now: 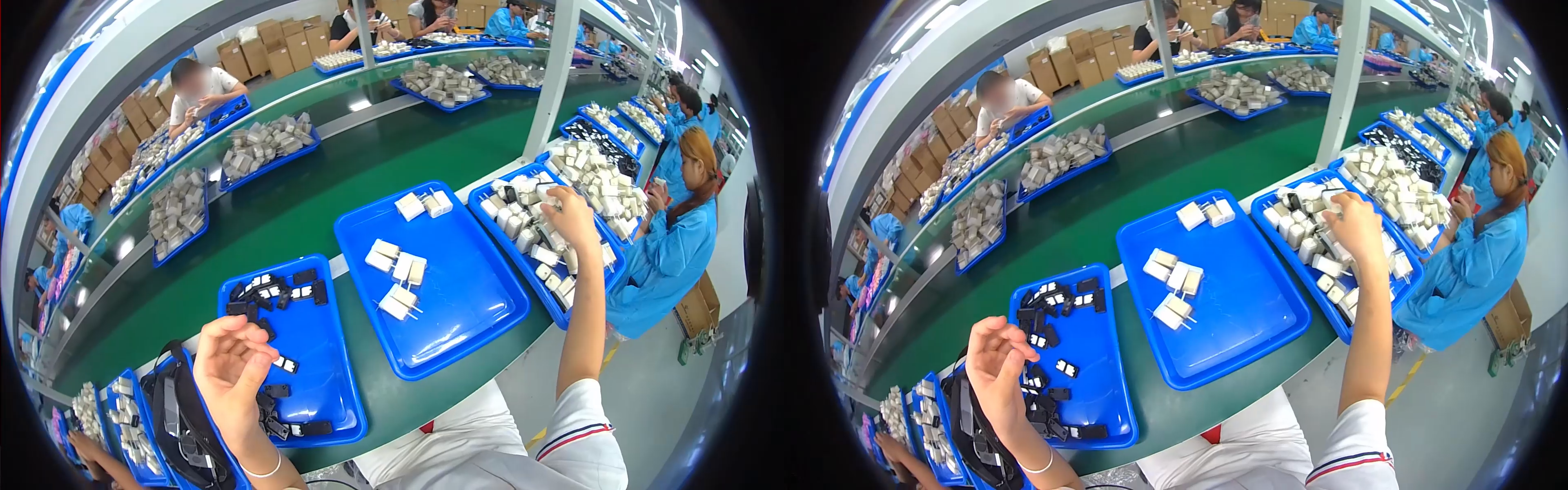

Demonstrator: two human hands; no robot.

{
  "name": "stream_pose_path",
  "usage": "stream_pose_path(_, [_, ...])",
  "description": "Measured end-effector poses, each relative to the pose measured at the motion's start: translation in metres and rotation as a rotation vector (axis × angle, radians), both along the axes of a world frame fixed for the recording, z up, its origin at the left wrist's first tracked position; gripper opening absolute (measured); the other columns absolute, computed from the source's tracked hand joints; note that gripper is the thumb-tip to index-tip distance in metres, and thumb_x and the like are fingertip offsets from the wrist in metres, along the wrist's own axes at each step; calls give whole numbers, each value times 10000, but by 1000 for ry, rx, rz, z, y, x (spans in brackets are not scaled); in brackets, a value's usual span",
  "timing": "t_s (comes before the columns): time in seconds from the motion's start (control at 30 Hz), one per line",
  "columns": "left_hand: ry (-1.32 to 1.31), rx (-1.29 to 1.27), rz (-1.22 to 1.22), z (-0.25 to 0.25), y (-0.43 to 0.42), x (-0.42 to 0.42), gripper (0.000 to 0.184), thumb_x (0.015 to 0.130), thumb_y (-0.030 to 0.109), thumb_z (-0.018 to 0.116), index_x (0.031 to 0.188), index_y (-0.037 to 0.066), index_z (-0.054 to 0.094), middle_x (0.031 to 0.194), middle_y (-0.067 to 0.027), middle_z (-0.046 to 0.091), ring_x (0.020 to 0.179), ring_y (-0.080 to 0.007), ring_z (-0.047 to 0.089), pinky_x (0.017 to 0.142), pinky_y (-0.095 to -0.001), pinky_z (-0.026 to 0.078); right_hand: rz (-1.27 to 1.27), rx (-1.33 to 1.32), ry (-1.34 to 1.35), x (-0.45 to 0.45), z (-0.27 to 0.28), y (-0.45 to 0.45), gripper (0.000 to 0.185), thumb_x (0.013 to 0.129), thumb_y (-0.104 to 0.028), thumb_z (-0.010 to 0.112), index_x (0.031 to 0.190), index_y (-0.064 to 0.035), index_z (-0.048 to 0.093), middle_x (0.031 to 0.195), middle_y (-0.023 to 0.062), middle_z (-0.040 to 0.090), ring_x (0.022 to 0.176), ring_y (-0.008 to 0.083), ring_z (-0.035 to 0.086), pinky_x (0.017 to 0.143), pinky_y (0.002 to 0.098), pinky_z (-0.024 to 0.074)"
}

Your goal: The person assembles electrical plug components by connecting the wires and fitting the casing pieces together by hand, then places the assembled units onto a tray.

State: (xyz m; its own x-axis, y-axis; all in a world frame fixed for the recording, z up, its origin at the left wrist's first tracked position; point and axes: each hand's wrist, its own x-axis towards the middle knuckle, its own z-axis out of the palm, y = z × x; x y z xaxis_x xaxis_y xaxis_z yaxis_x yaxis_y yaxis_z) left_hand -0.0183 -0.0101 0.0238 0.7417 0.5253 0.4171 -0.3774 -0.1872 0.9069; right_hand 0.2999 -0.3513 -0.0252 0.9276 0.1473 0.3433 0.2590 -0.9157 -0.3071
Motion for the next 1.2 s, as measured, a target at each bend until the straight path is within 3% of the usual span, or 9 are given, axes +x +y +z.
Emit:
stream_pose_path(0.13, [6, -24, 20, 4, -2, -3, 343, 762, -28, 600, 1086, -39, 489, 886, -106, 577, 709, -138, 577, 634, -254, 497, 46, -23, -220, -13, 11, 39, 267, 741, -176, 649, 963, -30, 623, 1059, 123, 589, 1009, 321, 522, 837, 442, 414])
stream_pose_path(0.17, [12, -103, -33, 5, 0, -5, 359, 727, -105, 625, 1060, -39, 507, 918, -103, 581, 812, -149, 582, 741, -265, 508, 189, 62, -145, -19, 13, 51, 267, 729, -156, 653, 955, -19, 618, 1053, 130, 589, 1008, 325, 521, 843, 430, 414])
stream_pose_path(0.27, [43, -110, -42, 8, -2, -7, 353, 723, -110, 631, 1050, -32, 524, 921, -99, 591, 852, -150, 587, 745, -261, 506, 654, 228, 132, -45, 12, 103, 325, 688, -98, 660, 992, -3, 593, 1061, 166, 578, 1038, 337, 505, 872, 392, 418])
stream_pose_path(0.4, [35, -81, -70, 6, 3, -10, 344, 733, -86, 652, 1051, -15, 542, 934, -97, 603, 860, -145, 596, 760, -260, 496, 1053, -94, 152, -70, -16, 154, 521, 610, 27, 626, 1121, -51, 560, 1257, 145, 478, 1073, 349, 484, 908, 409, 427])
stream_pose_path(0.63, [20, -65, -52, 9, 9, -15, 318, 746, -63, 662, 1038, 0, 554, 928, -80, 607, 872, -141, 597, 776, -264, 492, 1103, -407, -55, -81, -29, 176, 472, 615, 64, 612, 1061, -88, 607, 1166, 103, 524, 1014, 297, 505, 865, 412, 433])
stream_pose_path(0.73, [20, -48, 0, 10, 6, -11, 288, 731, -72, 642, 1001, -34, 551, 879, -107, 606, 784, -161, 606, 713, -279, 522, 1107, -146, 36, -80, -3, 175, 457, 603, 36, 645, 1047, -59, 595, 1135, 108, 538, 1019, 298, 502, 883, 394, 424])
stream_pose_path(0.87, [45, -30, -42, 3, 2, -3, 264, 788, -23, 609, 1044, -39, 548, 949, -126, 600, 877, -188, 594, 751, -305, 511, 1330, 965, 577, -106, 36, 190, 554, 638, -6, 691, 1162, 3, 511, 1130, 158, 560, 1027, 255, 558, 898, 366, 439])
stream_pose_path(0.97, [24, 49, -26, -2, -2, 6, 294, 847, 31, 557, 1128, -48, 526, 1104, -149, 556, 1035, -234, 543, 823, -345, 481, 1425, 1455, 1068, -125, 40, 204, 682, 587, -8, 694, 1219, 53, 444, 1190, 244, 512, 1102, 300, 520, 950, 395, 408])
stream_pose_path(1.2, [-23, 139, -66, -8, -7, 10, 411, 757, -83, 613, 1153, -43, 514, 1207, -170, 486, 1078, -262, 526, 853, -363, 485, 1407, 1499, 1244, -144, 31, 215, 753, 522, -91, 637, 1223, 77, 422, 1193, 275, 492, 1117, 388, 501, 981, 477, 375])
